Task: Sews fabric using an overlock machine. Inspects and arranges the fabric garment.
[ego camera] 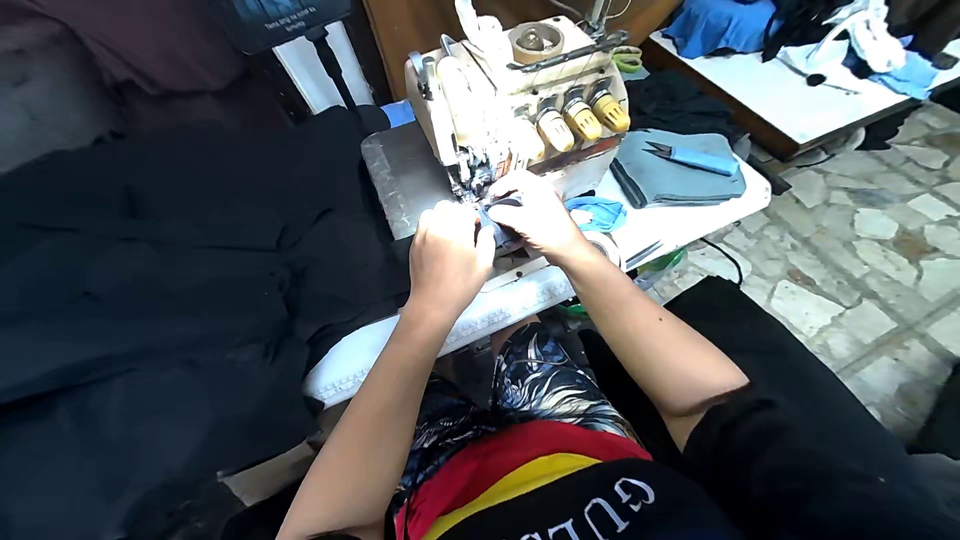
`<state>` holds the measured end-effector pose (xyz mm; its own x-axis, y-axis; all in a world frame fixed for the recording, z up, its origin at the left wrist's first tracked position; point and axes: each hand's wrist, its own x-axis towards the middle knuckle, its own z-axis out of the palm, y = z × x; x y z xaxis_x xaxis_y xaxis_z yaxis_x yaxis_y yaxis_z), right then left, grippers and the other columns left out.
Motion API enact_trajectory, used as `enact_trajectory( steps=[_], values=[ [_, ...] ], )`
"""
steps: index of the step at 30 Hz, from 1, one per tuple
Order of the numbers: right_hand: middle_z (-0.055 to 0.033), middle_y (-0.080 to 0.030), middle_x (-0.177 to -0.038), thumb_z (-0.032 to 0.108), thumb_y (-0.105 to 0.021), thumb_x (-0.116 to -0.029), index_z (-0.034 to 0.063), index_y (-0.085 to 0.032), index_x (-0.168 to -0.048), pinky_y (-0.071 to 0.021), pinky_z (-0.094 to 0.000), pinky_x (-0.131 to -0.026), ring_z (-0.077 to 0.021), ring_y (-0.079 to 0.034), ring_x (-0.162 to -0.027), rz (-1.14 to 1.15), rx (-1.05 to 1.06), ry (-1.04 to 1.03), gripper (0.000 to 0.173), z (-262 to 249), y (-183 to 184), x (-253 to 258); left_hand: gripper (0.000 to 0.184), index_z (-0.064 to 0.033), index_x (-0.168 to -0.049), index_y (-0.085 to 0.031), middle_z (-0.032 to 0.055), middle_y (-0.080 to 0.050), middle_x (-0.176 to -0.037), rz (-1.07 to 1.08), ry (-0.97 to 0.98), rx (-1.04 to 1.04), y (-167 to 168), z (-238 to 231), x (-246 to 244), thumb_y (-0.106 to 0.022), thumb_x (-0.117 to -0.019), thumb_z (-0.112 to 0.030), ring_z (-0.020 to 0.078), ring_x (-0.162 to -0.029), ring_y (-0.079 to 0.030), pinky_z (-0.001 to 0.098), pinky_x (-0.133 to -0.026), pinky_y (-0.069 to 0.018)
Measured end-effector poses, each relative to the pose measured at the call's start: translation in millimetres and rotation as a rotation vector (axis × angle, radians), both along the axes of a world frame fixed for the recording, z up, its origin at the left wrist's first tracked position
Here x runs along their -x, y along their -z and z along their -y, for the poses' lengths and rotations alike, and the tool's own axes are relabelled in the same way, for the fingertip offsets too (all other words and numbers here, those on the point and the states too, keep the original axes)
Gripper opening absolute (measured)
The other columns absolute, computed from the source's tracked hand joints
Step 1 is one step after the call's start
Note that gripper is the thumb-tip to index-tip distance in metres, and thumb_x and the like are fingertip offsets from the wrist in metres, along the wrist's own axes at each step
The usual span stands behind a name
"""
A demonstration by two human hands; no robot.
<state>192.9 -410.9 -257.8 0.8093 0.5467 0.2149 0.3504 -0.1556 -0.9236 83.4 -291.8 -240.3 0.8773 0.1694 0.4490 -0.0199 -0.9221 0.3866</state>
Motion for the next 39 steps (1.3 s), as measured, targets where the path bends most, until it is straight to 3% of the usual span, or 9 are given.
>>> enact_trajectory(
  steps=[4, 12, 16, 18, 21, 24, 29, 33, 39],
  values=[
    [-0.0153, -0.064, -0.115, 0.001, -0.068, -0.0877, -0.0023, -0.064, -0.112, -0.0516, -0.0372, -0.087, -0.0179, -0.062, -0.101, -0.011, 0.007, 0.021, 0.025, -2, -1, 1, 0.035, 0.0050, -0.102, -0.071, 0.0229, -0.066, -0.099, -0.135, -0.099, -0.002, -11, 9, -4, -0.071, -0.0926, -0.029, 0.0424, -0.101, -0.064, 0.0554, -0.082, -0.0514],
    [-0.0121, -0.065, -0.102, 0.003, -0.071, -0.0857, -0.0023, -0.065, -0.109, -0.0521, -0.0335, -0.077, -0.0142, -0.061, -0.087, -0.023, -0.018, 0.039, 0.025, -4, 2, 1, 0.020, 0.0057, -0.093, -0.068, 0.0223, -0.066, -0.095, -0.197, -0.188, -0.021, -17, 16, -11, -0.060, -0.0951, -0.012, 0.0407, -0.098, -0.066, 0.0548, -0.079, -0.0516],
    [-0.0136, -0.066, -0.105, 0.004, -0.071, -0.0873, -0.0014, -0.066, -0.109, -0.0515, -0.0365, -0.082, -0.0171, -0.062, -0.092, -0.013, 0.023, 0.059, 0.023, -4, -2, 1, 0.020, -0.0032, -0.096, -0.068, 0.0094, -0.068, -0.084, 0.151, -0.130, -0.010, 21, -24, -10, -0.053, -0.0959, -0.016, 0.0185, -0.072, -0.064, 0.0362, -0.063, -0.0524],
    [-0.0157, -0.067, -0.108, 0.006, -0.070, -0.0883, -0.0025, -0.067, -0.110, -0.0512, -0.0392, -0.084, -0.0199, -0.063, -0.096, 0.026, 0.059, 0.060, 0.024, -3, -5, 2, 0.019, 0.0029, -0.110, -0.065, 0.0165, -0.069, -0.090, 0.122, -0.152, 0.124, 3, -15, -2, -0.052, -0.0965, -0.003, 0.0229, -0.076, -0.066, 0.0386, -0.068, -0.0526],
    [-0.0173, -0.068, -0.108, 0.008, -0.070, -0.0890, -0.0016, -0.067, -0.113, -0.0514, -0.0451, -0.084, -0.0249, -0.065, -0.097, 0.042, 0.103, 0.081, 0.026, -2, -9, 5, 0.025, 0.0022, -0.106, -0.072, 0.0182, -0.067, -0.098, 0.093, -0.096, 0.122, -5, -9, 4, -0.050, -0.0951, 0.006, 0.0281, -0.092, -0.066, 0.0410, -0.079, -0.0531],
    [-0.0170, -0.067, -0.098, 0.009, -0.070, -0.0896, 0.0001, -0.063, -0.115, -0.0506, -0.0445, -0.072, -0.0252, -0.063, -0.082, 0.054, 0.142, 0.102, 0.027, -3, -12, 7, 0.025, -0.0022, -0.107, -0.076, 0.0172, -0.063, -0.097, 0.038, -0.079, 0.003, -2, -12, 8, -0.054, -0.0961, 0.004, 0.0288, -0.089, -0.065, 0.0394, -0.075, -0.0531],
    [-0.0176, -0.068, -0.094, 0.008, -0.069, -0.0905, -0.0010, -0.064, -0.113, -0.0518, -0.0469, -0.073, -0.0283, -0.066, -0.083, 0.126, 0.170, 0.143, 0.024, -4, -15, 10, 0.022, 0.0005, -0.102, -0.076, 0.0177, -0.061, -0.096, -0.058, -0.059, -0.075, -1, -15, 6, -0.054, -0.0974, 0.002, 0.0316, -0.092, -0.062, 0.0427, -0.080, -0.0513],
    [-0.0133, -0.065, -0.082, 0.009, -0.067, -0.0913, -0.0005, -0.063, -0.105, -0.0504, -0.0436, -0.065, -0.0250, -0.064, -0.072, 0.190, 0.202, 0.203, 0.018, -6, -10, 8, 0.023, 0.0001, -0.100, -0.077, 0.0168, -0.061, -0.093, -0.028, -0.048, -0.067, 1, -19, 0, -0.054, -0.0960, 0.002, 0.0299, -0.090, -0.062, 0.0392, -0.078, -0.0509],
    [-0.0165, -0.067, -0.082, 0.011, -0.068, -0.0918, -0.0028, -0.064, -0.105, -0.0519, -0.0459, -0.065, -0.0295, -0.067, -0.073, 0.291, 0.174, 0.287, 0.020, -10, -2, 9, 0.023, -0.0004, -0.100, -0.077, 0.0165, -0.062, -0.094, -0.021, -0.042, -0.049, 1, -21, -7, -0.054, -0.0956, 0.002, 0.0299, -0.091, -0.062, 0.0395, -0.079, -0.0512]
  ],
)
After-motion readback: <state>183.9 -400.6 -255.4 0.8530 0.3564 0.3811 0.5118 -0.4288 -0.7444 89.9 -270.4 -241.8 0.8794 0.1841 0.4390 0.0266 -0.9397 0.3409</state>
